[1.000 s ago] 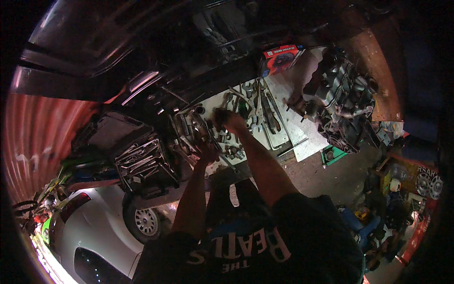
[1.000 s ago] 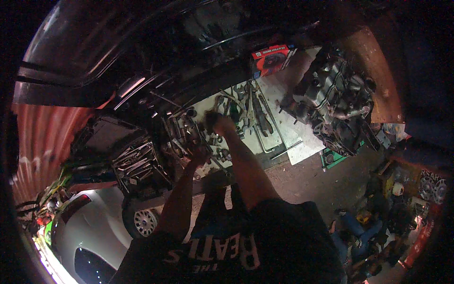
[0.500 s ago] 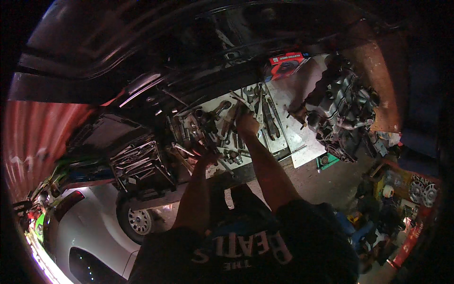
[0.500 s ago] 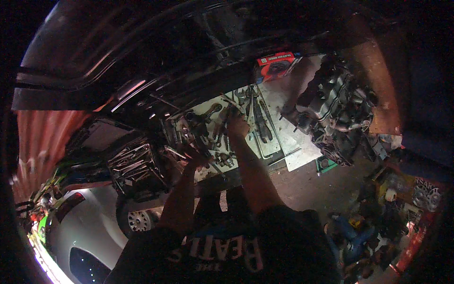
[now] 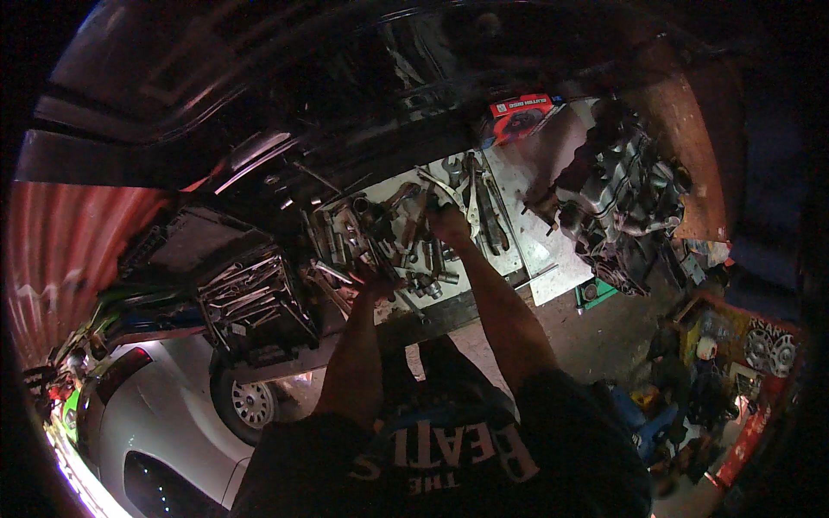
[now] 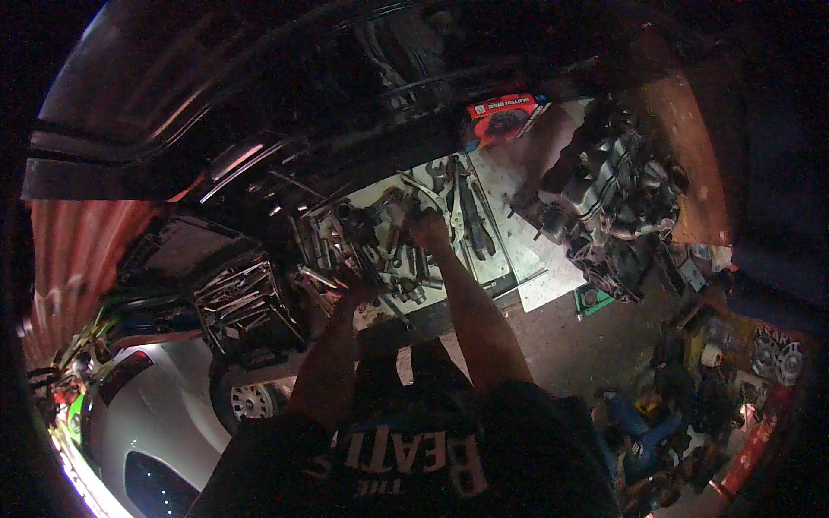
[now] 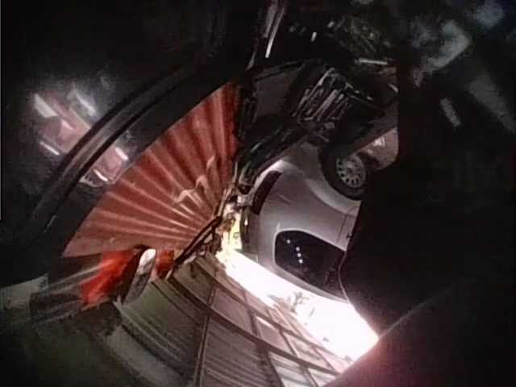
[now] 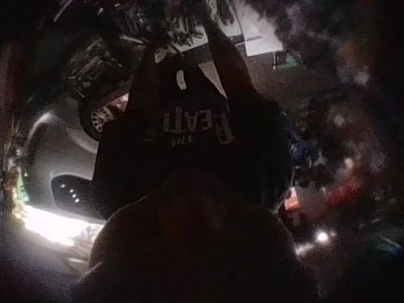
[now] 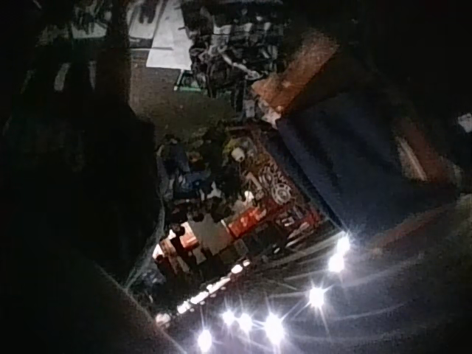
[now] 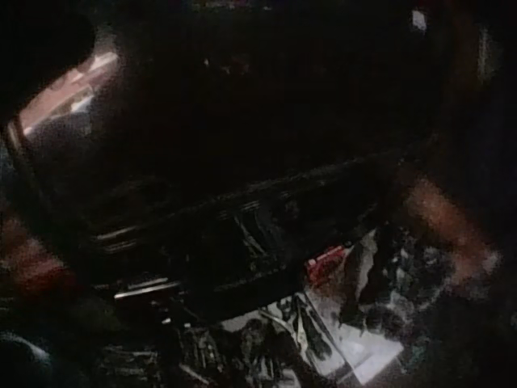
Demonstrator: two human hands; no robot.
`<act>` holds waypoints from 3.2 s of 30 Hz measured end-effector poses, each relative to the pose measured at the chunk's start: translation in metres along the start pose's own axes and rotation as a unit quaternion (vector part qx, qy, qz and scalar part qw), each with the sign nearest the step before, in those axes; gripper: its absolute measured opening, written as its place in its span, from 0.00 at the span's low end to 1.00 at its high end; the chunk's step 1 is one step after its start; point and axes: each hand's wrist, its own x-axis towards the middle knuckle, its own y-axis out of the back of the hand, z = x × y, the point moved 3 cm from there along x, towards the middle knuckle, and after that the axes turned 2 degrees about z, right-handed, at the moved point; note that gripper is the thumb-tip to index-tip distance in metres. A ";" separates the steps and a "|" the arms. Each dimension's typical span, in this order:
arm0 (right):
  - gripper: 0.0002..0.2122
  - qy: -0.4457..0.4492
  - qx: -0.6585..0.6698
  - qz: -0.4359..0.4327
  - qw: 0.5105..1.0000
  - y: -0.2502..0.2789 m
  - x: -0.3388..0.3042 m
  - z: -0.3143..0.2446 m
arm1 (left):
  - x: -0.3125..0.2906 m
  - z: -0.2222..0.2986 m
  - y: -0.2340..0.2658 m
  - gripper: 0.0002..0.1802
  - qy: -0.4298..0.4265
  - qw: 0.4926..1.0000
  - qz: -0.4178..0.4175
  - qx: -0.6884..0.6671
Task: The person repeatedly picks up various hand tools from a cluttered workbench and places them into a black toolbox. The person handles wrenches, sockets, and other metal tools one by one, moving them from the bench surface into the open case.
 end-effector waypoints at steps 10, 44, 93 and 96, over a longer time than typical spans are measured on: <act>0.20 0.047 0.196 0.063 0.977 0.059 -0.019 -0.078 | 0.035 -0.035 -0.034 0.51 -0.090 0.955 -0.013 -0.283; 0.31 -0.133 -0.112 0.174 0.969 0.034 -0.002 0.020 | 0.025 -0.022 -0.020 0.37 -0.082 0.983 -0.108 -0.126; 0.21 -0.117 0.216 0.162 0.956 0.018 0.136 0.089 | 0.012 0.000 -0.004 0.49 -0.109 0.967 -0.081 -0.216; 0.18 -0.119 0.501 0.165 0.841 0.026 0.118 0.047 | 0.012 -0.011 -0.003 0.53 -0.009 0.978 -0.140 -0.156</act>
